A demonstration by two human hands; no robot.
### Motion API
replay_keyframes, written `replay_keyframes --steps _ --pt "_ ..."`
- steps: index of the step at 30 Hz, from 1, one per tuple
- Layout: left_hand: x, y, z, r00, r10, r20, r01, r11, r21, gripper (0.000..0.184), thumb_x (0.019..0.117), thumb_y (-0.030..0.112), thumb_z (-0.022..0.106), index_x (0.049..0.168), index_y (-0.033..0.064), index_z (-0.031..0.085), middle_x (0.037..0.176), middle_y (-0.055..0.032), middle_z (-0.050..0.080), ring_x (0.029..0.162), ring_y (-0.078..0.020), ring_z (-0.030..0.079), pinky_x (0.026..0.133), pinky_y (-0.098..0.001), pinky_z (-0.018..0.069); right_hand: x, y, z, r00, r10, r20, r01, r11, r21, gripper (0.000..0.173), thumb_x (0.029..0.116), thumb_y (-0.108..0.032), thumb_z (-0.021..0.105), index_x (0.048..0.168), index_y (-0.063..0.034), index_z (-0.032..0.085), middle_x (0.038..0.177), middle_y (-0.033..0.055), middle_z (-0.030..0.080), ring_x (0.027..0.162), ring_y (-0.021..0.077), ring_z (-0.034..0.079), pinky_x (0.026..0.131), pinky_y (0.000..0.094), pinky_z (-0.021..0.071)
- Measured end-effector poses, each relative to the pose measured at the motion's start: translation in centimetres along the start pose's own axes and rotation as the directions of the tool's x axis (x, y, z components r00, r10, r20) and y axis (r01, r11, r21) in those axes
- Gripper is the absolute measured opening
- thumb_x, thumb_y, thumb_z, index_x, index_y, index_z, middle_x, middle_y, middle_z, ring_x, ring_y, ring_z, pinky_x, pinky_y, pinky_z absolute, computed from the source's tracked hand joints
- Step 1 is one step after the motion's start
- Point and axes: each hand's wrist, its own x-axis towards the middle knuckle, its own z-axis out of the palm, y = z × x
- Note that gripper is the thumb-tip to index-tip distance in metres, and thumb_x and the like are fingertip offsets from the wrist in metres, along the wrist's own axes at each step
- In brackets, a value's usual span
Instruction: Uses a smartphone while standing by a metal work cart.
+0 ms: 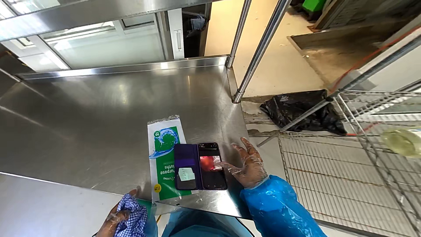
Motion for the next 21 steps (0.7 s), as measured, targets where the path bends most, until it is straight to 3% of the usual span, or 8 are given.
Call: replay_keyframes --steps 5,10,14,21 --pt "-0.1 0.0 -0.2 1.000 0.007 0.007 -0.007 1.000 0.000 0.057 0.0835 0.020 0.069 0.138 0.0061 0.056 0.108 0.0050 0.075 0.093 -0.0035 0.071 0.086 -0.0237 0.0576 0.2 1.7 -0.5 0.995 -0.013 -0.097 0.020 0.998 0.065 0.053 0.0738 -0.010 0.083 0.123 0.0053 0.070 0.155 0.0329 0.040 0.141 0.0545 0.040 0.111 0.0695 0.0344" --pt "0.0 0.0 -0.2 1.000 0.012 0.009 -0.012 1.000 -0.004 0.057 0.0834 0.019 0.069 0.137 0.0061 0.057 0.109 0.0041 0.075 0.094 -0.0042 0.071 0.087 -0.0244 0.0575 -0.5 1.8 1.3 0.978 -0.151 -0.144 0.173 0.973 0.153 0.026 0.0751 -0.012 0.079 0.100 -0.0040 0.079 0.146 0.0314 0.051 0.141 0.0523 0.042 0.113 0.0663 0.0354" --pt "0.1 -0.1 -0.2 1.000 0.011 0.020 -0.011 1.000 -0.019 0.056 0.0836 0.019 0.070 0.137 0.0070 0.058 0.108 0.0042 0.075 0.093 -0.0036 0.071 0.086 -0.0239 0.0576 -0.9 0.9 3.2 0.974 -0.205 -0.095 0.218 0.964 0.153 0.015 0.0789 -0.018 0.081 0.093 -0.0124 0.082 0.143 0.0259 0.058 0.141 0.0522 0.042 0.115 0.0696 0.0316" --pt "-0.2 -0.3 -0.4 0.999 0.022 0.029 -0.020 0.999 -0.043 0.063 0.0811 0.030 0.078 0.137 0.0083 0.059 0.109 0.0032 0.075 0.095 -0.0046 0.071 0.087 -0.0247 0.0575 -0.5 -0.9 4.0 0.978 -0.191 0.080 0.184 0.979 0.082 0.011 0.0811 -0.015 0.084 0.092 -0.0161 0.084 0.148 0.0223 0.056 0.146 0.0507 0.037 0.117 0.0722 0.0228"
